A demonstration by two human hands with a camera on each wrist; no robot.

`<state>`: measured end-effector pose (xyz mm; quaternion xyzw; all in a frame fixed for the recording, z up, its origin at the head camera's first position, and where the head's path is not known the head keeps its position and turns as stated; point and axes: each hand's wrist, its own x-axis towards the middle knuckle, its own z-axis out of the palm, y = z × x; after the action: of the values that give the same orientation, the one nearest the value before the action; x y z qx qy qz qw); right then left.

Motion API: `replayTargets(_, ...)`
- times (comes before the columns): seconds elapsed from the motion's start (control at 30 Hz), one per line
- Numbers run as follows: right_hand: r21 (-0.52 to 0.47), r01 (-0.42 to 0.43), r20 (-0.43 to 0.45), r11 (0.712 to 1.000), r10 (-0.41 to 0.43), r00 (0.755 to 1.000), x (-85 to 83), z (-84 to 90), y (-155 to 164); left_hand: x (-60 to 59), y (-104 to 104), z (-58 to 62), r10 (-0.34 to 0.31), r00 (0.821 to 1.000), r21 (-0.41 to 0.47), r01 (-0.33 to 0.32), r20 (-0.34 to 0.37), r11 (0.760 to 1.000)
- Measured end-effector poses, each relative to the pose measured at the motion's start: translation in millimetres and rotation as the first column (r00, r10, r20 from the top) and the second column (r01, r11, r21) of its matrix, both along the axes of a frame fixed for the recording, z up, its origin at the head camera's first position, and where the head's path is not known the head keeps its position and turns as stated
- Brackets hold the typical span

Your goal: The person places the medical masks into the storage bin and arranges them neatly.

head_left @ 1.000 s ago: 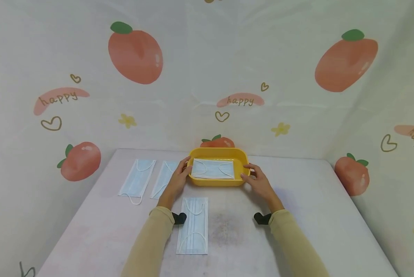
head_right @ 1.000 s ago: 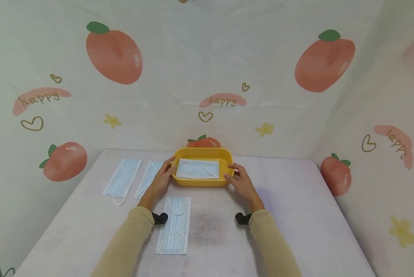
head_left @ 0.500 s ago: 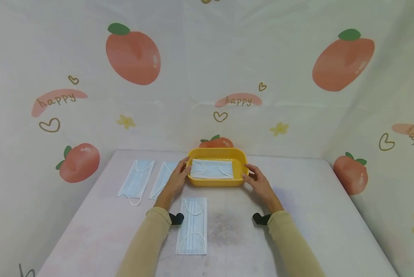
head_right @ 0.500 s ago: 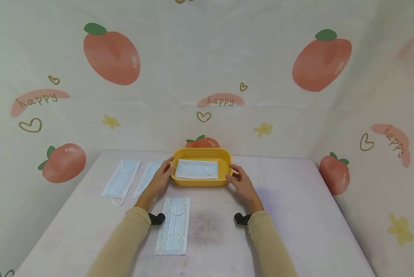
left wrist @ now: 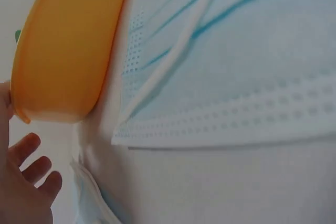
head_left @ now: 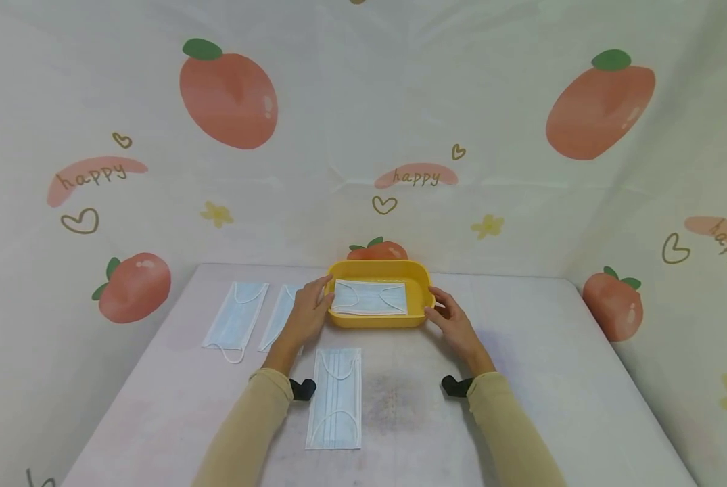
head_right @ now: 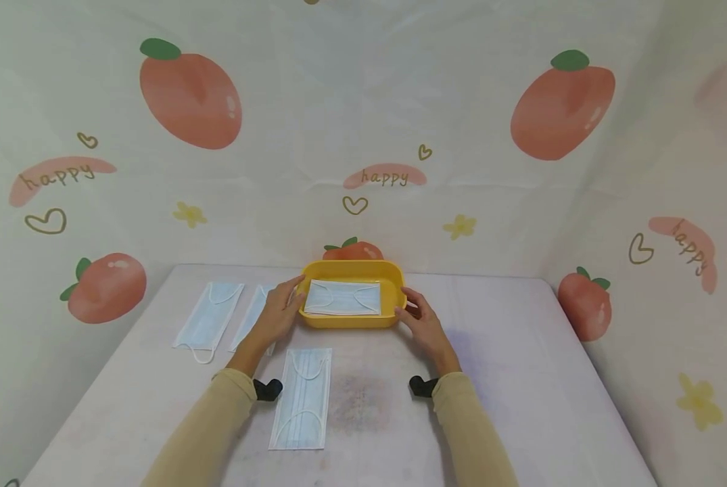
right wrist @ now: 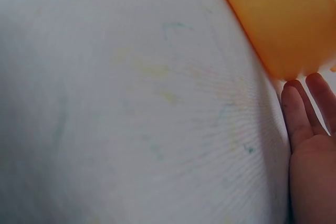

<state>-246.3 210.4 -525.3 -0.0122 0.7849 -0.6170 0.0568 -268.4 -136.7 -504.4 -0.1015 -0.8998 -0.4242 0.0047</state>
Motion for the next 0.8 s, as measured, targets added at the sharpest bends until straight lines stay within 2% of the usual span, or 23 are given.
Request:
replayTargets(0.23,0.012,-0.007,-0.005,1.000,0.007,1.000,-0.2,-0.9,1,9.1,-8,2.2,0.051,0.997,-0.170,-0.060,-0.054,0.984)
replayTargets(0.37,0.013,-0.010,-0.004,1.000,0.010,1.000,0.1,-0.6,1,15.2,-13,4.1,0.086,0.993,-0.276,-0.104,-0.076,0.956)
replayTargets(0.5,0.002,-0.013,0.001,1.000,0.013,1.000,0.9,0.1,1,21.7,-18,4.6,0.121,0.990,-0.359,-0.138,-0.070,0.923)
replayTargets(0.63,0.010,-0.010,0.001,1.000,0.010,1.000,0.8,0.0,1,28.7,-25,2.9,0.140,0.988,-0.379,-0.152,-0.057,0.913)
replayTargets(0.8,0.018,-0.007,0.026,1.000,0.006,1.000,2.5,5.9,0,40.5,-34,-0.1,0.164,0.986,-0.357,-0.165,-0.034,0.919)
